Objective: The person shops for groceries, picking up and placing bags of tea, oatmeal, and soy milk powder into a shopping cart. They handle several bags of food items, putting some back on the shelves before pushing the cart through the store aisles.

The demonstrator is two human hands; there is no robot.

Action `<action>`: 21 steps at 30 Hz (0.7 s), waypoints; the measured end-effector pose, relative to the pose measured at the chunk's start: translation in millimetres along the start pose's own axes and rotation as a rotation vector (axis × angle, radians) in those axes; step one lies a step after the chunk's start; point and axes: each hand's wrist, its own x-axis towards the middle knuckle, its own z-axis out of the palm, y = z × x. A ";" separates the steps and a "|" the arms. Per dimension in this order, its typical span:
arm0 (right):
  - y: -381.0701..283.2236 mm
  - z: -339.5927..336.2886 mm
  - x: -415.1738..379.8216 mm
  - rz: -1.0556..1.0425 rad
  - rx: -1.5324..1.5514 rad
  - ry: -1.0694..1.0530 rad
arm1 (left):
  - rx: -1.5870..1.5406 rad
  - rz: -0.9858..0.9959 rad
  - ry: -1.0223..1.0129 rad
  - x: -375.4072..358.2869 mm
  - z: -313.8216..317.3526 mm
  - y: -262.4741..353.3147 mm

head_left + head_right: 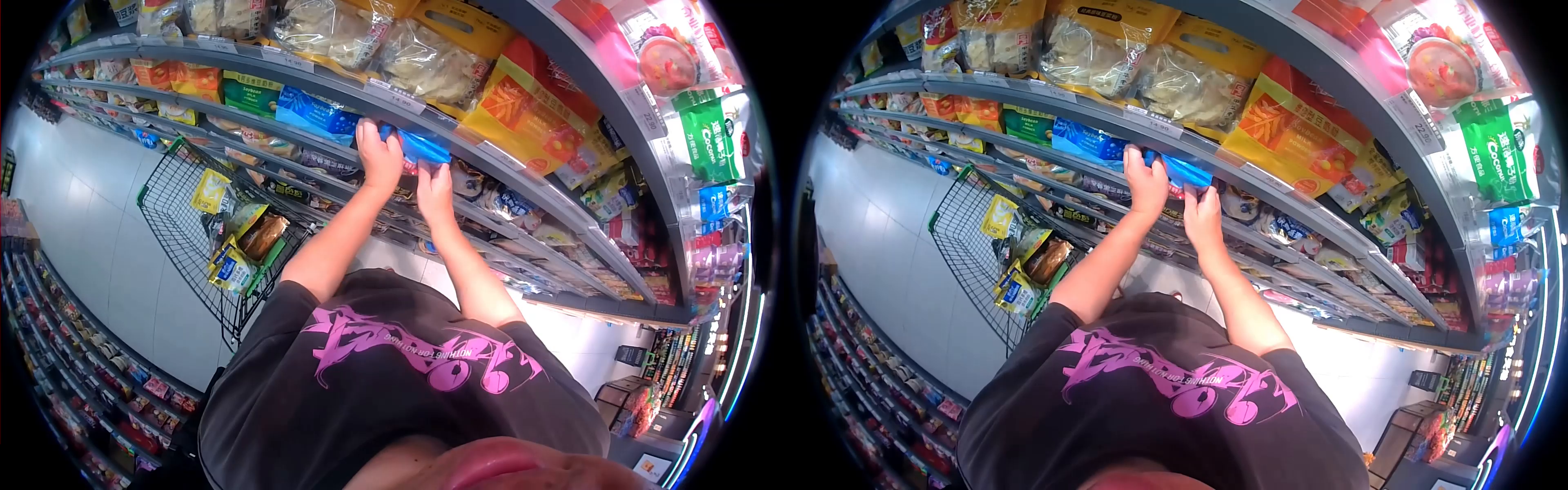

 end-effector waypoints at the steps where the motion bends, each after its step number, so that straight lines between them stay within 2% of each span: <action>1: 3.5 0.3 9.5 -0.040 -0.031 0.018 | 0.010 0.013 -0.025 7.6 -2.2 0.4; 3: 14.1 -1.9 31.5 -0.115 -0.094 0.051 | 0.051 -0.016 -0.153 28.0 -9.2 -6.9; 4: 15.6 -5.9 40.5 0.022 -0.159 0.003 | -0.040 -0.128 -0.249 42.1 -15.6 -1.9; 5: 5.1 -5.5 43.8 0.014 -0.224 0.078 | -0.131 -0.239 -0.343 57.1 -21.0 3.3; 8: 6.9 -5.5 52.6 0.002 -0.236 0.078 | 0.118 0.064 -0.402 90.9 -13.4 -36.0; 10: -3.7 -0.4 49.4 -0.025 -0.256 0.152 | -0.049 0.025 -0.385 89.6 -9.4 -40.5; 11: -0.4 1.0 50.3 0.083 -0.301 0.115 | -0.122 0.003 -0.372 89.4 -12.5 -38.0; 13: 19.2 0.0 46.7 0.305 -0.381 -0.018 | -0.278 -0.198 -0.316 74.7 -19.8 -26.5; 14: 28.9 -0.3 43.6 0.281 -0.400 0.001 | -0.341 -0.210 -0.320 65.8 -27.2 -23.3; 15: 33.1 3.9 41.1 0.255 -0.418 0.013 | -0.198 -0.124 -0.130 48.3 -26.1 -32.4; 17: -13.9 9.2 27.7 0.168 -0.296 0.113 | -0.248 -0.102 -0.051 14.8 -55.4 -17.5; 19: -4.7 8.3 5.6 -0.153 -0.140 0.129 | -0.243 -0.064 -0.051 -22.3 -93.5 -37.4; 21: 24.6 -3.7 -32.0 -0.004 0.001 0.043 | -0.086 -0.189 -0.123 -56.6 -152.8 -65.5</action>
